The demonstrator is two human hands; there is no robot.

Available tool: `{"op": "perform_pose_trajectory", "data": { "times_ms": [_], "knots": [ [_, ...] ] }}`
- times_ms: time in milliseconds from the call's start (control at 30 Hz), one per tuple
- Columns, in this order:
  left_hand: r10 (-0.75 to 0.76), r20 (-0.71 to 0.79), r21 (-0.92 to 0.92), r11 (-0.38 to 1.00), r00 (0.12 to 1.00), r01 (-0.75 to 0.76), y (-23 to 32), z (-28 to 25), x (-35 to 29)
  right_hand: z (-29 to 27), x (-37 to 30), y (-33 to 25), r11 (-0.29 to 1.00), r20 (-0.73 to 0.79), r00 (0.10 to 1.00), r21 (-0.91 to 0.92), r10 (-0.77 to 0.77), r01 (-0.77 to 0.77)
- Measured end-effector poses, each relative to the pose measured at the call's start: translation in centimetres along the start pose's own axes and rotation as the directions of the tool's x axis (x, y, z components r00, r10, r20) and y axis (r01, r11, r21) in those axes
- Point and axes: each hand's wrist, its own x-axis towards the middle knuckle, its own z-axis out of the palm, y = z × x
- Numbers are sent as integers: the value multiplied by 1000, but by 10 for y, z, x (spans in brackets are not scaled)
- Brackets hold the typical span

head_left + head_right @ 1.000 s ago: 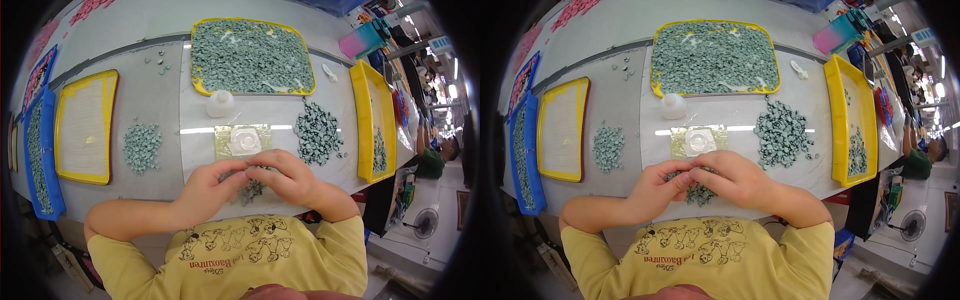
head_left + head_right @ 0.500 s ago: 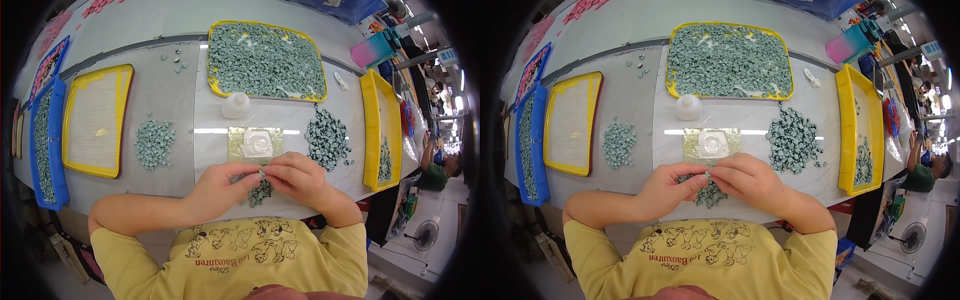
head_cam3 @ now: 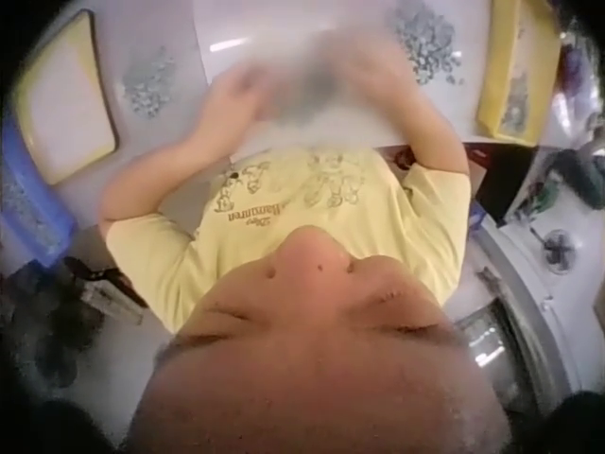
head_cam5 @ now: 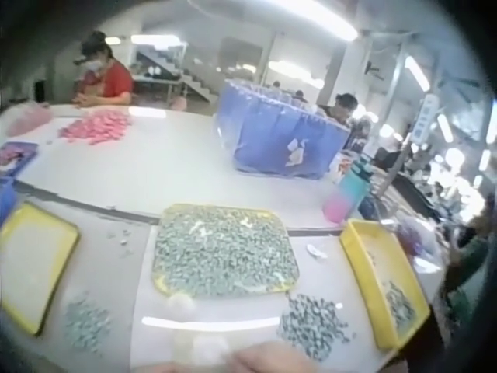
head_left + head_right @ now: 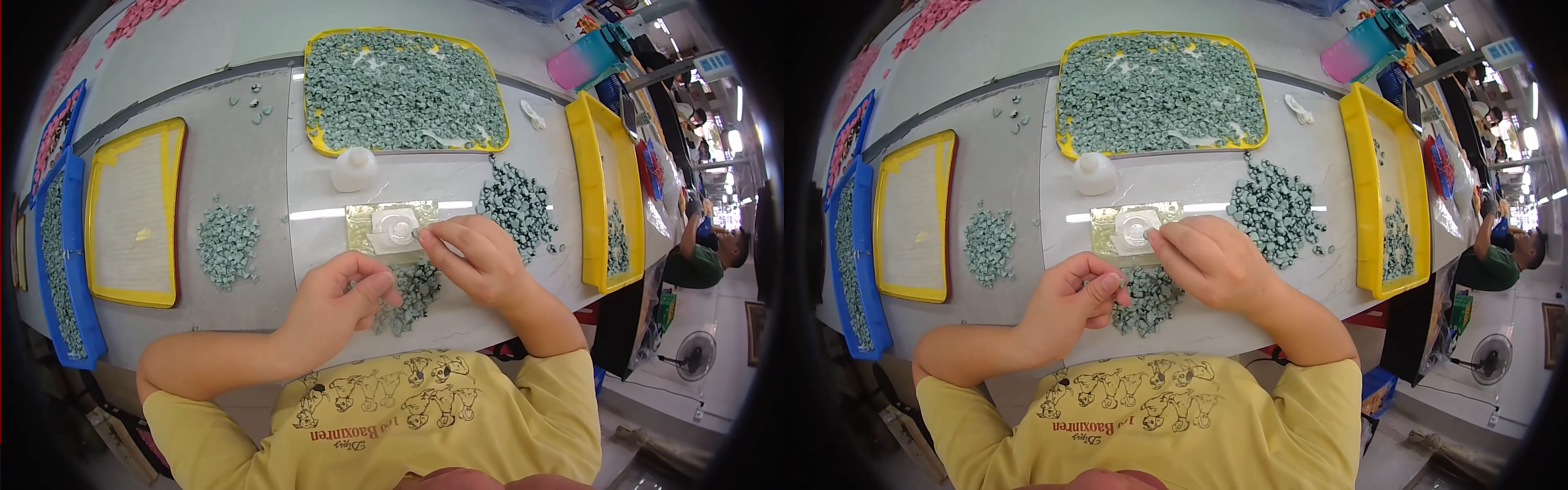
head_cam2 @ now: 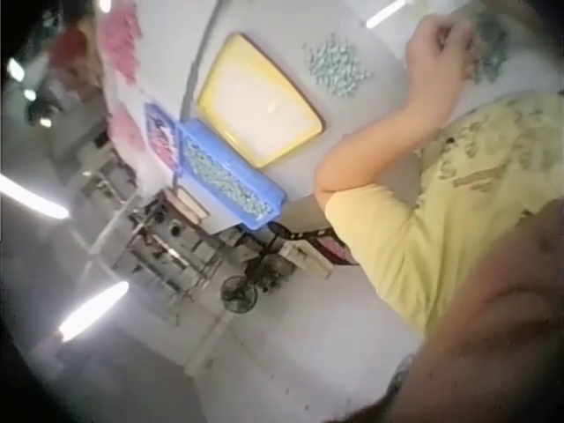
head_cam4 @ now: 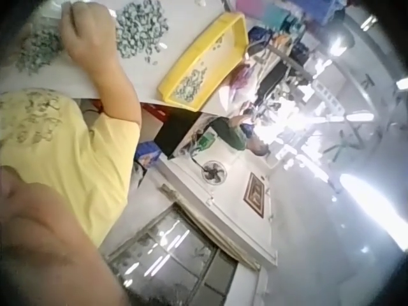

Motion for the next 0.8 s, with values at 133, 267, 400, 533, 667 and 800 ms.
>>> {"op": "perform_pose_trajectory", "data": {
  "times_ms": [133, 267, 400, 533, 667, 800],
  "knots": [
    [-31, -37, 12, 999, 999, 32, -2, -3, 2, 5, 0, -1, 999, -1, 999, -32, -36, 36],
    [-4, -35, 27, 1000, 999, 5, -2, -5, 1, 8, 2, -5, 999, 28, 999, -35, -28, 29],
    [17, -9, -9, 1000, 1000, -17, -2, -8, -2, 10, 5, -7, 999, 35, 999, -35, -33, 34],
    [26, -14, -18, 999, 1000, -26, -2, -9, -1, 12, 5, -8, 998, 36, 998, -39, -45, 46],
    [55, -7, -27, 998, 998, -55, -3, -7, 0, 12, 3, -7, 998, 20, 999, -37, -51, 52],
    [19, -6, -90, 996, 1000, -20, -4, -7, 1, 7, 3, -7, 999, 1, 999, -14, -46, 46]
  ]
}}
